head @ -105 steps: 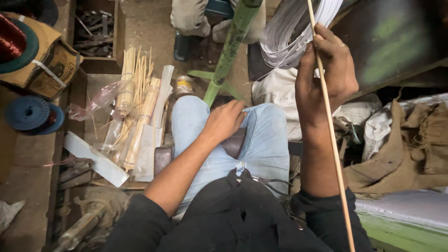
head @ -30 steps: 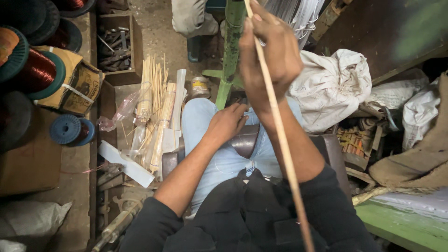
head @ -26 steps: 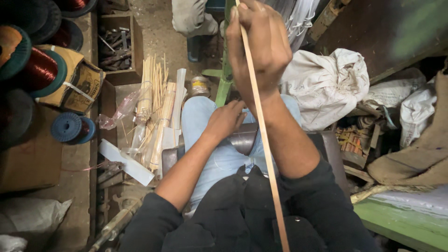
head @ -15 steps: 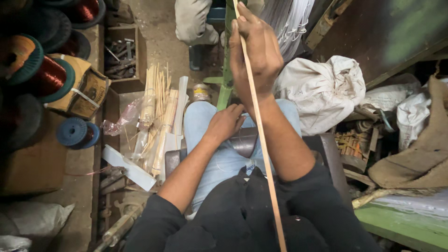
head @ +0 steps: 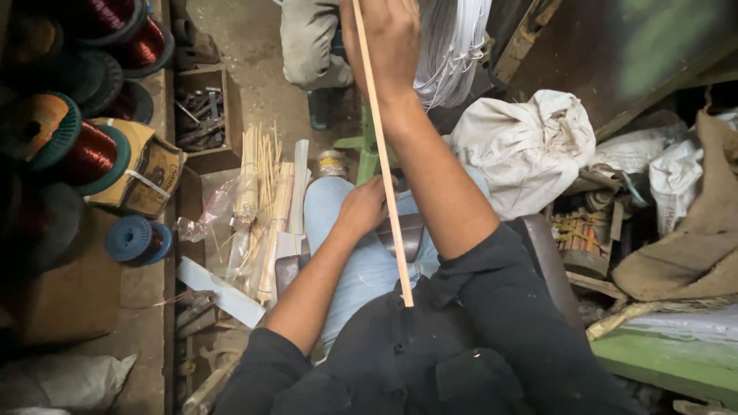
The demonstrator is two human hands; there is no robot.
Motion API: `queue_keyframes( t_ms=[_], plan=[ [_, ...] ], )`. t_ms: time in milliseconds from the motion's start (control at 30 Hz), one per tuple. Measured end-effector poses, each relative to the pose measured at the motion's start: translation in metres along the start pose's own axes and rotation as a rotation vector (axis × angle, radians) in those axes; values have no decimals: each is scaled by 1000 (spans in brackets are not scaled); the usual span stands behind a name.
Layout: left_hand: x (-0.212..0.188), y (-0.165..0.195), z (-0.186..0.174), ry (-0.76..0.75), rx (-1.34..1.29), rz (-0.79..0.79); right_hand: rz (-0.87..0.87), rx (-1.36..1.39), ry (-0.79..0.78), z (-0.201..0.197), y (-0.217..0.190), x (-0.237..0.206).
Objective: The person winds white wire from a spool onto a green vertical stand using both hands. They repeatedly pull, wrap, and adjust the wire around the stand, occasionally using pliers to cut the wire. The person also handles wooden sticks and a small hammer during the process.
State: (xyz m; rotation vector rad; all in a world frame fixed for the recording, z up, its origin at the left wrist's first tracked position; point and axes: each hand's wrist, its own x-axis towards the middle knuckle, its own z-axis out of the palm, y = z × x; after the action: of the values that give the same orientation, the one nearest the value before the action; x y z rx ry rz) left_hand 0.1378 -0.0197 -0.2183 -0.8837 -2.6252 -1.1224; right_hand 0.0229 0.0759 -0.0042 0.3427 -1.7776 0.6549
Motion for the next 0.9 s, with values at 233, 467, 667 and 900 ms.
queue_keyframes(
  t_ms=[233, 467, 667, 900],
  plan=[
    [3, -8, 8, -23, 41, -9, -65, -9, -84, -35, -23, 12],
    [-2, 3, -1, -21, 35, -15, 15, 201, -71, -153, -49, -35],
    [-6, 4, -5, -11, 57, -22, 294, 167, -585, -294, -14, -64],
    [-3, -32, -14, 223, 124, -218, 212, 181, -1407, -322, 27, -145]
  ],
)
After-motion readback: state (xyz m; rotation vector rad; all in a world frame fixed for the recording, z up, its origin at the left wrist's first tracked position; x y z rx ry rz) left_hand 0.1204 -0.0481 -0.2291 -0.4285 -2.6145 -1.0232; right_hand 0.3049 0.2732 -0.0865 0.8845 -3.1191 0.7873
